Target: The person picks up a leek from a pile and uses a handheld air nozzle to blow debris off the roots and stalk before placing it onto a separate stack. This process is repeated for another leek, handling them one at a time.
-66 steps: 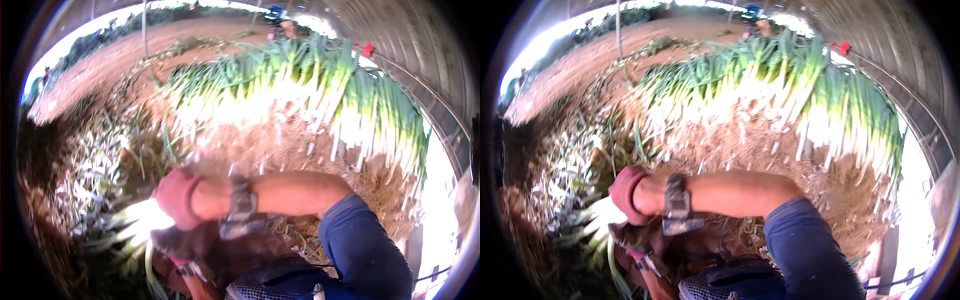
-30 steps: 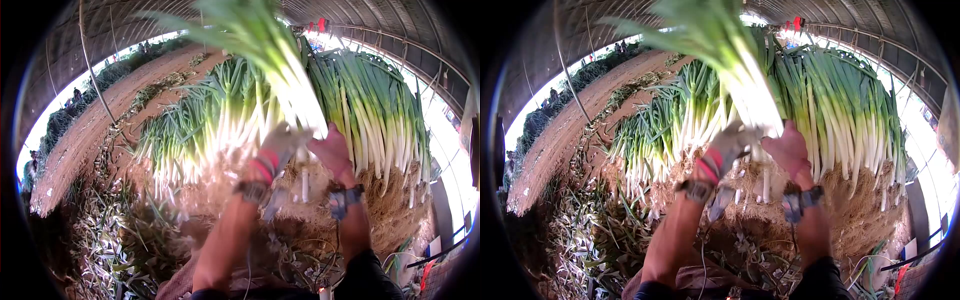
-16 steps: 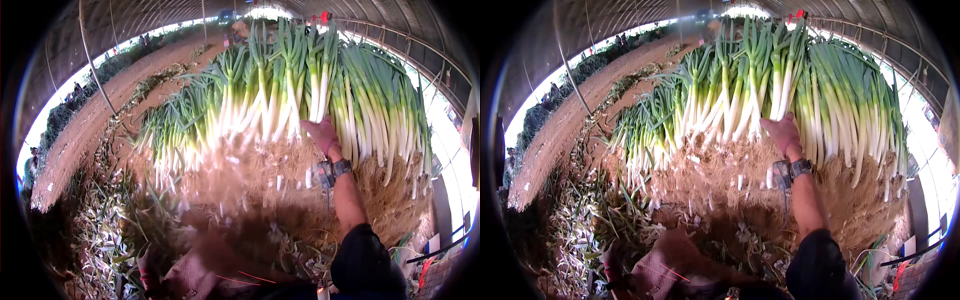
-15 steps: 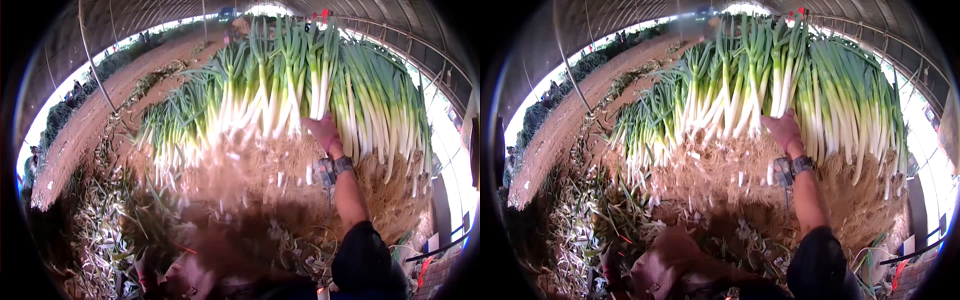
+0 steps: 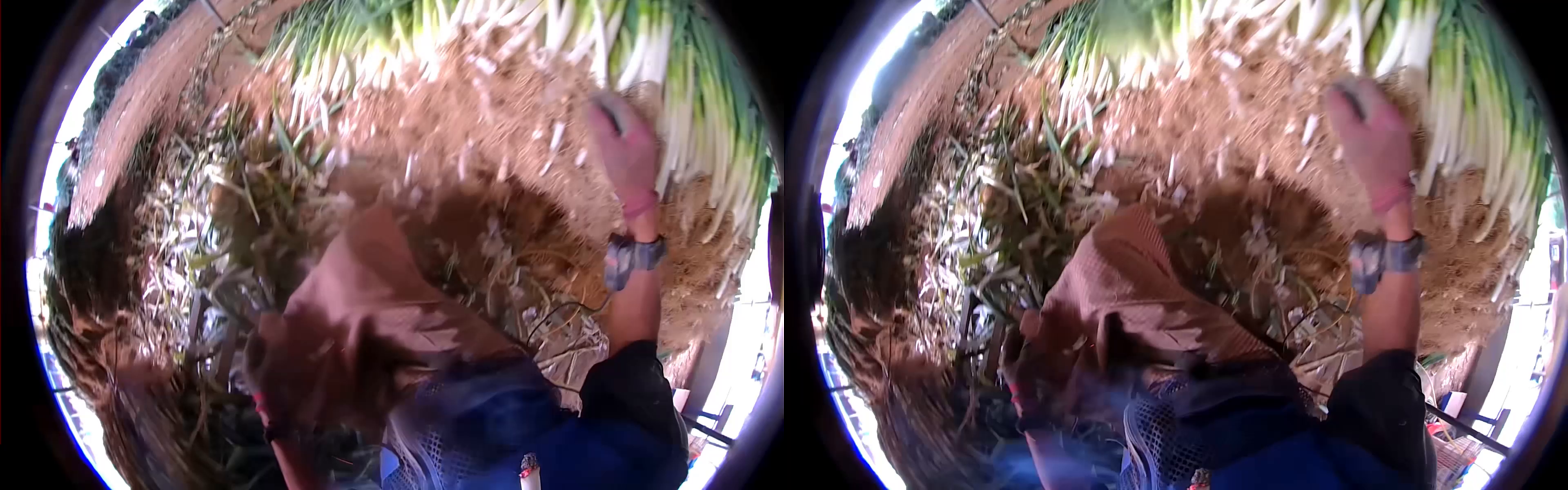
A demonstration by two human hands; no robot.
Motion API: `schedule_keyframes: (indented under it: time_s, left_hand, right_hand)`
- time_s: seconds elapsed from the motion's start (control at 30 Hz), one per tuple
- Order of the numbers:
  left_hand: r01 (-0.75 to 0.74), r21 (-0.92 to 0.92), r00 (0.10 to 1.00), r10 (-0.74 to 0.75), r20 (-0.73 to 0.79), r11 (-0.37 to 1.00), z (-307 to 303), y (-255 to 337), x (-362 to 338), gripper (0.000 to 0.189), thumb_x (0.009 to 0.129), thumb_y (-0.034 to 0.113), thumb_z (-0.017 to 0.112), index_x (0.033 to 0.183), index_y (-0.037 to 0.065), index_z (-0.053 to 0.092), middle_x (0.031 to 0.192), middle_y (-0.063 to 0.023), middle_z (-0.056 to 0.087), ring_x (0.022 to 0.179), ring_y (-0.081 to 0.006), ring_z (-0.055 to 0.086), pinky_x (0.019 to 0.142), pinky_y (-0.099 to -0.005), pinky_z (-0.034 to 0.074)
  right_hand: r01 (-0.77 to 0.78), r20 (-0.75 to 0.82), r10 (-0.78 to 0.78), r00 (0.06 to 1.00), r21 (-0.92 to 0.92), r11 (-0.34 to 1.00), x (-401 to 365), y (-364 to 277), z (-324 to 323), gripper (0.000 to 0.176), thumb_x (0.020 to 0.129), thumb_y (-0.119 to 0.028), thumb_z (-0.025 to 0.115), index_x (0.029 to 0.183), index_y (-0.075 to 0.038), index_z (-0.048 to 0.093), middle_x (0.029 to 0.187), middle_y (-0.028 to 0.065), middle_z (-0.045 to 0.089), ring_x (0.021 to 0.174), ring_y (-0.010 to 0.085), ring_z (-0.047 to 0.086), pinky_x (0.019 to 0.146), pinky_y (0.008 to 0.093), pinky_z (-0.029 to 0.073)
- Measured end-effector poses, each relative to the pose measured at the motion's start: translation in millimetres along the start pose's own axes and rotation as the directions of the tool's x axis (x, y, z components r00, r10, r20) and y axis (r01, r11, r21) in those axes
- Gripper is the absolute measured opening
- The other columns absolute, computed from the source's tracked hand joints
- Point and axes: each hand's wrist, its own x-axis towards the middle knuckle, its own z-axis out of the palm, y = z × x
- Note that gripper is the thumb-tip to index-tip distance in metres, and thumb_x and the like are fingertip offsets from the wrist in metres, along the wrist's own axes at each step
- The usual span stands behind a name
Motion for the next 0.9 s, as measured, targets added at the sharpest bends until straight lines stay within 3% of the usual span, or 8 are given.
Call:
schedule_keyframes:
  time_s: [0.07,0.17,0.2,0.27,0.57,0.7,0.87,0.9]
  left_hand:
    - [-0.022,0.07,0.999,0.024,-0.034,0.997,6.8,4.0,-17.6,0.057,0.099,0.021,0.074,0.149,0.0,0.055,0.145,-0.0164,0.062,0.137,-0.0316,0.058,0.116,-0.0417,0.046]
    - [-0.071,0.246,0.993,0.093,-0.078,0.967,12.3,2.3,-37.2,0.064,0.098,0.02,0.075,0.153,0.0,0.05,0.152,-0.0169,0.055,0.143,-0.0317,0.051,0.12,-0.0418,0.04]
    - [-0.105,0.324,0.986,0.14,-0.088,0.94,14.9,2.7,-41.2,0.067,0.098,0.02,0.076,0.155,0.0,0.048,0.156,-0.0171,0.052,0.146,-0.0318,0.048,0.122,-0.0419,0.037]
    - [-0.165,0.472,0.969,0.231,-0.084,0.866,21.0,3.4,-49.5,0.074,0.097,0.019,0.077,0.159,0.0,0.042,0.162,-0.0176,0.046,0.152,-0.0319,0.041,0.126,-0.0421,0.03]
    - [-0.114,0.592,0.957,0.248,-0.15,0.798,32.5,11.5,-54.9,0.081,0.096,0.033,0.077,0.158,-0.004,0.041,0.162,-0.0225,0.044,0.152,-0.0365,0.039,0.127,-0.0465,0.027]
    - [-0.149,0.625,0.935,0.315,-0.163,0.766,41.4,18.0,-50.7,0.082,0.096,0.036,0.076,0.158,-0.004,0.042,0.161,-0.0233,0.044,0.151,-0.0373,0.04,0.126,-0.0471,0.027]
    - [-0.163,0.656,0.924,0.347,-0.162,0.737,49.2,29.4,-49.2,0.083,0.096,0.039,0.075,0.157,-0.005,0.042,0.159,-0.0242,0.045,0.15,-0.0383,0.041,0.126,-0.0479,0.028]
    - [-0.165,0.659,0.923,0.351,-0.16,0.734,50.0,32.2,-48.0,0.083,0.096,0.04,0.075,0.157,-0.005,0.043,0.159,-0.0243,0.045,0.15,-0.0385,0.041,0.126,-0.048,0.029]
  right_hand:
    - [-0.196,0.463,0.138,0.876,0.079,0.978,-38.7,-26.4,47.1,0.035,0.104,-0.037,0.065,0.127,-0.013,0.072,0.109,0.0068,0.076,0.097,0.0165,0.071,0.089,0.0345,0.058]
    - [-0.165,0.644,0.024,0.765,0.158,0.974,-105.4,0.6,145.5,0.042,0.102,-0.032,0.062,0.131,-0.004,0.069,0.093,0.0079,0.075,0.084,0.0156,0.071,0.076,0.0312,0.056]
    - [-0.351,0.782,0.251,0.57,-0.045,0.935,-124.4,2.9,166.6,0.048,0.099,-0.035,0.063,0.132,-0.001,0.069,0.091,0.0115,0.075,0.084,0.0172,0.071,0.074,0.0331,0.056]
    - [-0.243,0.864,0.224,0.451,-0.122,0.962,-157.7,12.8,206.8,0.05,0.098,-0.035,0.063,0.13,0.003,0.068,0.096,0.0186,0.075,0.087,0.0297,0.072,0.081,0.0449,0.056]
    - [0.047,0.933,0.35,-0.084,-0.347,0.937,-317.4,91.1,350.3,0.045,0.087,-0.035,0.062,0.113,-0.001,0.077,0.117,0.0304,0.073,0.11,0.0458,0.072,0.096,0.0516,0.056]
    - [-0.035,0.922,0.386,-0.024,-0.386,0.922,-333.5,102.0,385.6,0.044,0.087,-0.033,0.063,0.113,-0.002,0.079,0.117,0.0309,0.073,0.11,0.0466,0.072,0.097,0.0513,0.057]
    - [0.184,0.85,0.414,-0.326,-0.373,0.91,-331.5,100.5,411.6,0.044,0.088,-0.026,0.063,0.12,0.003,0.075,0.126,0.0268,0.073,0.117,0.0406,0.072,0.097,0.0493,0.057]
    - [0.155,0.89,0.397,-0.224,-0.37,0.916,-345.4,109.4,412.9,0.036,0.088,-0.025,0.065,0.111,-0.001,0.079,0.118,0.0253,0.075,0.111,0.0419,0.074,0.093,0.0507,0.059]
